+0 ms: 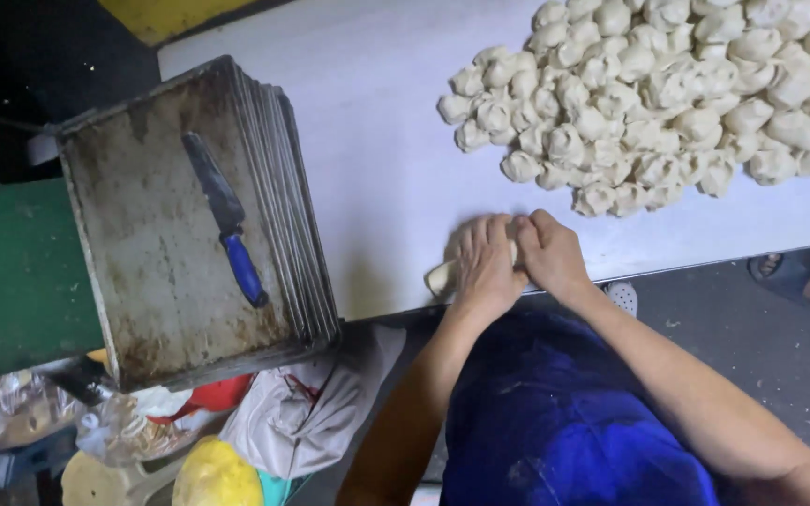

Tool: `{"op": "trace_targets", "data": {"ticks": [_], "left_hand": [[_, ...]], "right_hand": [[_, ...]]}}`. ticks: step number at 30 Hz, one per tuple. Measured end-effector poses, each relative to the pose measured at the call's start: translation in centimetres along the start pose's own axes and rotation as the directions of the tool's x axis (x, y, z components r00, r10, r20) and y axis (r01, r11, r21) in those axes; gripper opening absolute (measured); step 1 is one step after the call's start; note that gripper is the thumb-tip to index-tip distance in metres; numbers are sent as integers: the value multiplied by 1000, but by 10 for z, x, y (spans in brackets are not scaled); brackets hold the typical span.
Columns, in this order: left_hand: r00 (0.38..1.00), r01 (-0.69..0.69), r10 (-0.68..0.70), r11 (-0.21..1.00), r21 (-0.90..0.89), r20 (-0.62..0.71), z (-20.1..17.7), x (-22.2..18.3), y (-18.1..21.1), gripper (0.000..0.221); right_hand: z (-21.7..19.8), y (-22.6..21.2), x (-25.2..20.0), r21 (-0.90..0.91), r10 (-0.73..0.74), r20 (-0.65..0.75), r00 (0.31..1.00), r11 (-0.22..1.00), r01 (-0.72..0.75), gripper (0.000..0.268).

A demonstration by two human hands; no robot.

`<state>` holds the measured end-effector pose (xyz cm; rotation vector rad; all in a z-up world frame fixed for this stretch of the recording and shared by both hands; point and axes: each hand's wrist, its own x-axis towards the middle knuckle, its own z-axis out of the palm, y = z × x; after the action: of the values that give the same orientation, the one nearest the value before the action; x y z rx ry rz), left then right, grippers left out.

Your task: Shaping small dough balls from long strips of dough and placing them on a baking tray.

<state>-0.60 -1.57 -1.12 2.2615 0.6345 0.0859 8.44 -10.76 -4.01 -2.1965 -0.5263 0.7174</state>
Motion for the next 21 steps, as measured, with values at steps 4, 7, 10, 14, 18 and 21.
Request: {"op": "trace_targets", "data": {"ticks": [4, 7, 10, 14, 18, 21], "left_hand": [[999, 45, -44, 999, -7, 31, 18, 23, 24, 44], [971, 110, -129, 989, 100, 201, 21, 61, 38, 39], [963, -46, -45, 944, 327, 265, 38, 99, 30, 27], [959, 68, -142, 955, 287, 246, 38, 122, 32, 26], [928, 15, -143, 938, 347, 344, 3, 63, 74, 47], [933, -131, 42, 965, 228, 357, 2, 21, 54, 95]], "right_hand": [[-32, -4, 15, -118, -46, 0, 999, 992, 45, 35], [-78, -18, 25, -117, -114, 58, 992, 986, 120, 30], [-84, 37, 53, 76, -51, 115, 992, 996, 43, 26], [-148, -72, -97, 491, -355, 614, 705, 871, 11, 18], [-162, -63, -119, 43, -840, 177, 513, 528, 848, 21], [-151, 44, -56, -306, -665, -346, 661, 747, 591, 33]]}}
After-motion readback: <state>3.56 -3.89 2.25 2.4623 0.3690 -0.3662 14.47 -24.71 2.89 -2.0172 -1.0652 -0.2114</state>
